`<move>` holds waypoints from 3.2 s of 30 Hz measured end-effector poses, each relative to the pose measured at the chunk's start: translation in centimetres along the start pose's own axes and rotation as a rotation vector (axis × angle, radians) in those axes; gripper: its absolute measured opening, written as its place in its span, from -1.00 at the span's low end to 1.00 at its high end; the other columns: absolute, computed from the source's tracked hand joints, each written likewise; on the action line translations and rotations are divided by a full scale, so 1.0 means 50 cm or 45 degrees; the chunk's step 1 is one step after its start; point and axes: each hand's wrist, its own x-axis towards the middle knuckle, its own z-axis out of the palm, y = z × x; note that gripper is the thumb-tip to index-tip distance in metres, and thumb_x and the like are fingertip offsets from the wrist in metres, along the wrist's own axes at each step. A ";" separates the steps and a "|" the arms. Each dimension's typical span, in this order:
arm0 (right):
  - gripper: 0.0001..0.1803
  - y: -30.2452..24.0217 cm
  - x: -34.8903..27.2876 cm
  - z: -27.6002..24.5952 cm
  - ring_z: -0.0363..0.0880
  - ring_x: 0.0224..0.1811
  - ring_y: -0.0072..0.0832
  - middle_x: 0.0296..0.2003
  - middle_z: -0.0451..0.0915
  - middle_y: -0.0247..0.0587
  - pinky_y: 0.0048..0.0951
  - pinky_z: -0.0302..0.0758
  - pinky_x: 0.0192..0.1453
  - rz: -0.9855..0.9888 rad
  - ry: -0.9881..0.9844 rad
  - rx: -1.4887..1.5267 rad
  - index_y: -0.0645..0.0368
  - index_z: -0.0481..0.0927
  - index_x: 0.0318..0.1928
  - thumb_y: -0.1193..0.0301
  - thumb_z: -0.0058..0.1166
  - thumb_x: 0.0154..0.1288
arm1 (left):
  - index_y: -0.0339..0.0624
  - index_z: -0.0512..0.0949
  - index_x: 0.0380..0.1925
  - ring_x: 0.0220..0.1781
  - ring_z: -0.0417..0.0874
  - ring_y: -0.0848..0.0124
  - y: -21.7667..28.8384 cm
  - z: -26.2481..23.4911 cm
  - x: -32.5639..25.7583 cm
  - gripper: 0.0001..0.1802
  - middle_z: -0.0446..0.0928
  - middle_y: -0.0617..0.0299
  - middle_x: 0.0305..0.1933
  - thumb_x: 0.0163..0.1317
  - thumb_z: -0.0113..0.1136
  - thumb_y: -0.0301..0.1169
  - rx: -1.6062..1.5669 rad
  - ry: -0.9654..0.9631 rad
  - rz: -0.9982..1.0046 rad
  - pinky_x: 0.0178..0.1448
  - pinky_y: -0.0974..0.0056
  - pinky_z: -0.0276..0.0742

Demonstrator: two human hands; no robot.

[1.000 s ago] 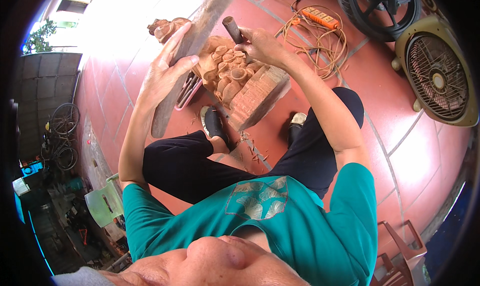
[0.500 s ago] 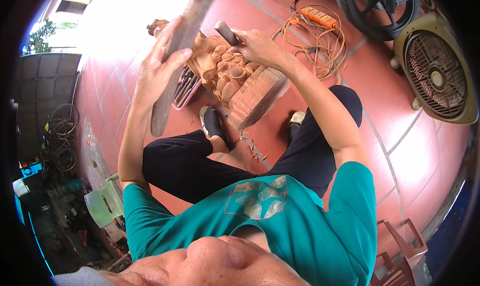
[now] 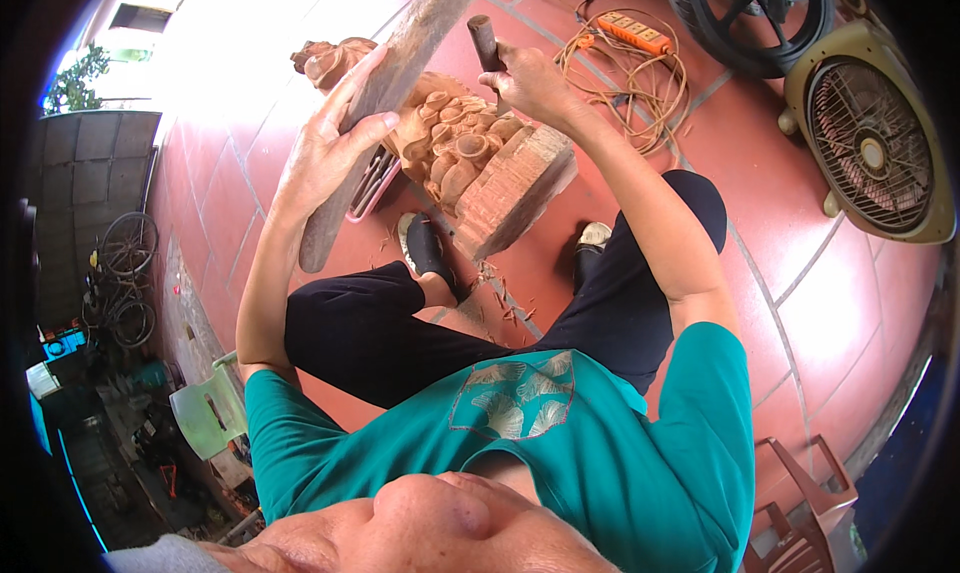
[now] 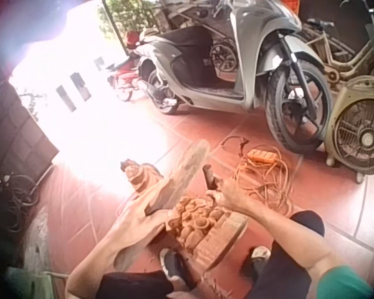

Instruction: The person carves a wooden sculpture using a chisel and a wooden mallet. They repeatedly position the chisel and strike it to shape the wood, with wood shavings accumulating on the floor.

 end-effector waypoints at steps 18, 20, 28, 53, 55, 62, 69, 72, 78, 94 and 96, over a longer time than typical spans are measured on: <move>-0.76 0.024 0.005 0.009 0.77 -0.18 -0.25 -0.28 0.75 0.02 -0.25 0.61 -0.02 0.140 -0.077 0.294 0.28 0.58 -0.05 0.40 0.22 0.38 | 0.01 0.36 0.47 0.24 0.63 0.31 0.039 -0.002 0.020 -0.26 0.59 0.03 0.28 0.31 0.38 -0.26 -0.167 0.163 0.028 0.35 0.17 0.48; -0.76 -0.008 -0.005 0.002 0.77 -0.18 -0.24 -0.28 0.75 0.02 -0.24 0.60 -0.04 0.137 -0.107 0.166 0.27 0.58 -0.06 0.41 0.23 0.36 | -0.02 0.36 0.47 0.26 0.63 0.28 0.033 0.005 0.022 -0.27 0.58 0.00 0.30 0.32 0.37 -0.26 -0.161 0.148 -0.009 0.36 0.16 0.48; -0.77 -0.005 -0.005 0.003 0.74 -0.21 -0.10 -0.28 0.74 0.05 -0.16 0.56 -0.09 0.050 -0.072 0.102 0.23 0.59 -0.07 0.41 0.24 0.34 | -0.04 0.37 0.47 0.40 0.53 0.21 0.022 -0.005 0.033 -0.28 0.52 -0.06 0.38 0.31 0.35 -0.28 -0.136 -0.004 -0.013 0.47 0.15 0.37; -0.79 0.040 -0.004 -0.003 0.71 -0.21 -0.42 -0.27 0.70 -0.15 -0.35 0.63 -0.08 0.223 -0.025 0.330 0.29 0.56 -0.05 0.44 0.20 0.42 | -0.01 0.35 0.49 0.52 0.38 0.24 0.057 0.012 0.022 -0.25 0.40 0.05 0.50 0.31 0.34 -0.24 -0.133 -0.056 -0.062 0.57 0.11 0.25; -0.78 0.046 -0.005 0.003 0.73 -0.24 -0.36 -0.30 0.73 -0.08 -0.29 0.61 -0.08 0.150 -0.003 0.240 0.29 0.58 -0.07 0.42 0.23 0.38 | 0.00 0.35 0.49 0.50 0.40 0.25 0.053 0.018 0.025 -0.26 0.41 0.06 0.49 0.31 0.34 -0.24 -0.087 -0.069 -0.052 0.56 0.11 0.25; -0.75 0.006 -0.009 -0.001 0.77 -0.18 -0.25 -0.28 0.75 0.00 -0.23 0.60 -0.04 0.102 -0.005 0.127 0.28 0.61 -0.06 0.38 0.24 0.36 | -0.06 0.34 0.47 0.40 0.56 0.14 0.038 0.004 0.027 -0.28 0.45 -0.01 0.45 0.34 0.35 -0.25 0.106 -0.039 0.089 0.44 0.10 0.43; -0.72 0.029 -0.006 0.001 0.78 -0.26 -0.24 -0.32 0.75 -0.03 -0.21 0.63 -0.10 0.058 0.015 0.010 0.32 0.59 -0.06 0.37 0.24 0.37 | -0.03 0.34 0.48 0.35 0.60 0.15 -0.001 0.027 0.035 -0.27 0.49 0.00 0.42 0.35 0.33 -0.21 0.102 -0.083 0.079 0.39 0.12 0.46; -0.74 0.046 -0.006 -0.007 0.77 -0.33 -0.34 -0.35 0.76 -0.05 -0.28 0.64 -0.17 0.233 0.127 0.147 0.34 0.59 -0.09 0.37 0.22 0.40 | -0.01 0.34 0.48 0.33 0.61 0.17 -0.027 0.023 0.026 -0.28 0.50 0.00 0.41 0.35 0.32 -0.19 0.108 -0.147 0.027 0.37 0.14 0.46; -0.80 0.015 -0.023 -0.054 0.75 -0.25 -0.46 -0.31 0.73 -0.18 -0.35 0.68 -0.12 0.286 0.052 0.342 0.33 0.56 -0.06 0.44 0.17 0.45 | -0.03 0.35 0.47 0.35 0.57 0.26 0.004 -0.004 -0.003 -0.28 0.49 0.01 0.42 0.34 0.33 -0.19 -0.001 -0.065 -0.056 0.39 0.16 0.45; -0.80 -0.010 -0.062 -0.081 0.65 -0.05 -0.58 -0.15 0.67 -0.35 -0.40 0.64 0.02 0.151 -0.295 0.316 0.17 0.49 0.06 0.44 0.12 0.51 | -0.15 0.30 0.50 0.04 0.68 0.45 0.081 -0.041 -0.056 -0.26 0.58 0.13 0.21 0.37 0.33 -0.28 -0.470 -0.005 -0.260 0.00 0.34 0.64; -0.79 -0.013 -0.063 -0.081 0.65 -0.05 -0.59 -0.15 0.67 -0.35 -0.40 0.64 0.02 0.139 -0.298 0.300 0.16 0.50 0.06 0.43 0.14 0.51 | -0.17 0.30 0.49 0.08 0.67 0.40 0.075 -0.037 -0.054 -0.25 0.55 0.13 0.27 0.35 0.35 -0.30 -0.461 0.023 -0.189 0.14 0.29 0.60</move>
